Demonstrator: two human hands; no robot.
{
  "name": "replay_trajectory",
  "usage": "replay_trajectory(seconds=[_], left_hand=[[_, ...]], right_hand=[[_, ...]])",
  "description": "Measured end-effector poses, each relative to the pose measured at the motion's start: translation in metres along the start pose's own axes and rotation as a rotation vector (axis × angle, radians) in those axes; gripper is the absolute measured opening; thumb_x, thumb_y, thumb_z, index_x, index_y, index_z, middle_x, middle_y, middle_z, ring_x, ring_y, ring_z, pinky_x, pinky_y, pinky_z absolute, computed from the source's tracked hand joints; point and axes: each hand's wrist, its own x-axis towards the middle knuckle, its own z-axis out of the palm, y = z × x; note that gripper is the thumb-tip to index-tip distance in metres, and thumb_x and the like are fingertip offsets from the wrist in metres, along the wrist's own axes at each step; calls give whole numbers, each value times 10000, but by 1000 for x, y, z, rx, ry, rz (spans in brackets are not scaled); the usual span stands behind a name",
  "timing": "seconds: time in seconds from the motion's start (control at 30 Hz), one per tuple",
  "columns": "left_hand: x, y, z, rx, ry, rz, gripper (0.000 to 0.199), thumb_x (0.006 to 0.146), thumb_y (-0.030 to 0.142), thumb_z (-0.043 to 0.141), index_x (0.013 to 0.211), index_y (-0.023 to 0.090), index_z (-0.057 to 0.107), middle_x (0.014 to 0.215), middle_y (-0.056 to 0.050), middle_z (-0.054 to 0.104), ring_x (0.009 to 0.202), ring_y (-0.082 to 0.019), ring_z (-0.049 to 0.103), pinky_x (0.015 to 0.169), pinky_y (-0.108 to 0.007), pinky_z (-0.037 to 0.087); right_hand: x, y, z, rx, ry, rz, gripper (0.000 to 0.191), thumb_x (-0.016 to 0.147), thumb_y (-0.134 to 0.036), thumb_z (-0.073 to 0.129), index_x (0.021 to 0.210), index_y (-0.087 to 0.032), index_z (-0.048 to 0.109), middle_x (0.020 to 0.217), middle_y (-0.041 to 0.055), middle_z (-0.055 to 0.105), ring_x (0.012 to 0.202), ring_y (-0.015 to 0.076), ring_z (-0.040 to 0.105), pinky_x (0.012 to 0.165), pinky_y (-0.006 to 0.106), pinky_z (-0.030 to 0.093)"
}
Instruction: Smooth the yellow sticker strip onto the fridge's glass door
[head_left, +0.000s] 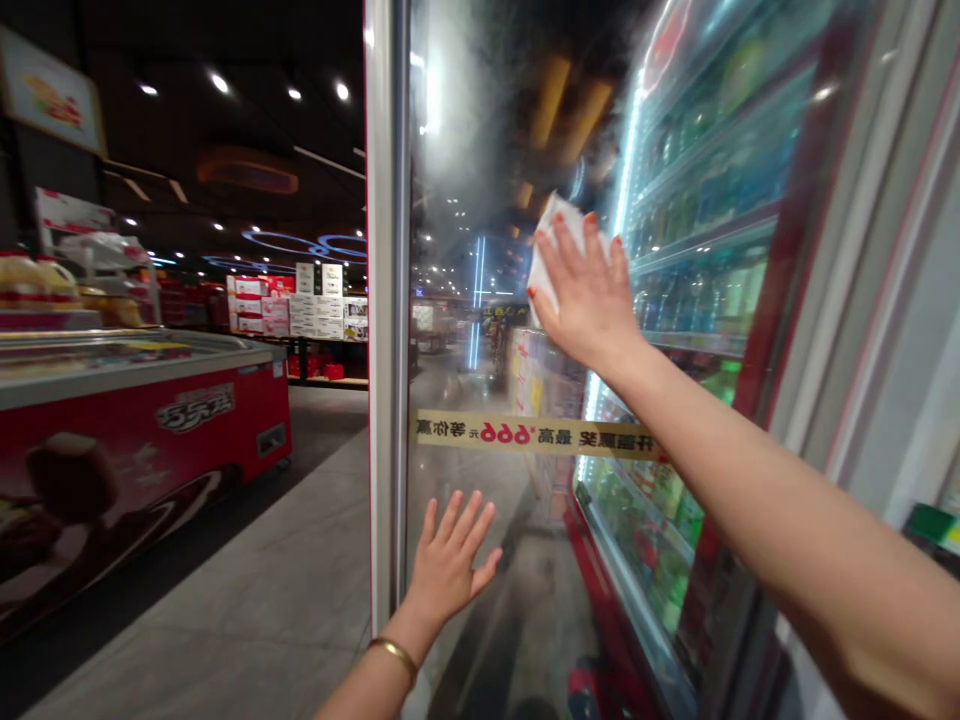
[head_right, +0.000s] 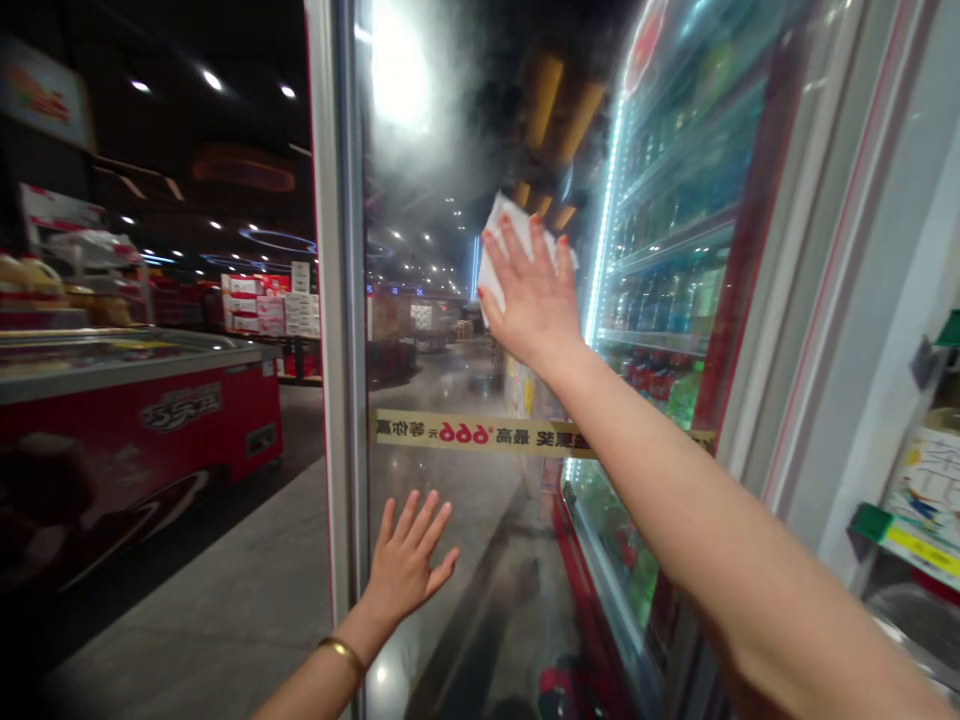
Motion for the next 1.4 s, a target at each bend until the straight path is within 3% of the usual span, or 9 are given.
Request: replay_trajectory(seconds=[0.07, 0.17, 0.3, 0.57, 0.73, 0.93, 1.03, 1.2, 1.4], left_hand=[[-2, 0, 2, 17, -5, 0, 718, 988, 535, 674, 1619, 228, 527, 1603, -73, 616, 1724, -238, 182, 1435, -527, 70], [-1, -2, 2, 30, -14, 12, 699, 972, 523, 692, 1589, 221, 564, 1619, -79, 601, 1728, -249, 169, 1434, -535, 66], [-1, -3, 1, 28, -22, 14, 690, 971, 488, 690, 1593, 220, 558, 1639, -82, 581, 1728, -256, 171, 1432, -545, 66], [6, 4, -8, -23, -16, -30, 834, 956, 419, 699, 1703, 228, 383, 1659, -96, 559, 1708, -264, 250, 1427, -547, 111], [23, -10, -17, -43, 35, -20, 791, 965, 328, 676, 1701, 291, 389, 1633, -48, 590, 1677, -194, 325, 1418, -446, 176], [48, -16, -13, 47, -22, -17, 843, 976, 493, 700, 1720, 319, 344, 1717, -53, 469, 1737, -268, 91, 1420, -609, -22], [50, -13, -12, 34, -10, -43, 877, 974, 467, 717, 1733, 325, 302, 1728, -52, 451, 1735, -249, 109, 1423, -588, -35], [50, -16, -11, 24, 16, -29, 821, 990, 472, 702, 1716, 314, 353, 1757, -47, 392, 1733, -230, 120, 1431, -556, -22], [51, -19, -11, 48, 21, -4, 820, 1001, 460, 685, 1722, 285, 336, 1787, -48, 301, 1734, -237, 102, 1431, -564, -14]], right_hand=[[13, -19, 10, 11, 73, 103, 709, 1103, -378, 407, 1757, -158, 240, 1853, 156, 177, 1720, 438, 92, 1325, 824, 73], [-31, -71, 34, 103, -43, -388, 653, 1079, -310, 442, 1721, -217, 367, 1827, 103, 295, 1712, 381, 198, 1359, 762, 129], [-95, -86, 39, 162, -170, -746, 489, 1064, -406, 539, 1547, -446, 601, 1684, -151, 535, 1621, 132, 416, 1362, 351, 343], [-38, -48, 14, 52, 12, -59, 682, 1114, -369, 395, 1758, -201, 245, 1838, 125, 236, 1721, 406, 134, 1333, 818, 72], [-148, -62, 20, 96, -134, -386, 686, 1060, -384, 547, 1706, -483, 339, 1733, -118, 464, 1647, 195, 393, 1396, 482, 312], [-260, 37, 1, -134, 191, 644, 824, 1066, -398, 373, 1783, -321, -27, 1850, 56, 41, 1713, 414, 114, 1334, 779, 240], [-303, -13, 13, -166, 155, 586, 859, 1057, -356, 391, 1780, -173, -35, 1839, 179, 117, 1690, 510, 159, 1268, 889, 256], [-371, -84, 34, -79, -44, 14, 736, 1021, -393, 532, 1712, -517, 313, 1757, -107, 431, 1658, 280, 379, 1333, 567, 430], [-365, -44, 31, -274, 159, 650, 840, 1013, -211, 406, 1785, -142, 80, 1828, 235, 102, 1693, 516, 115, 1210, 948, 242]])
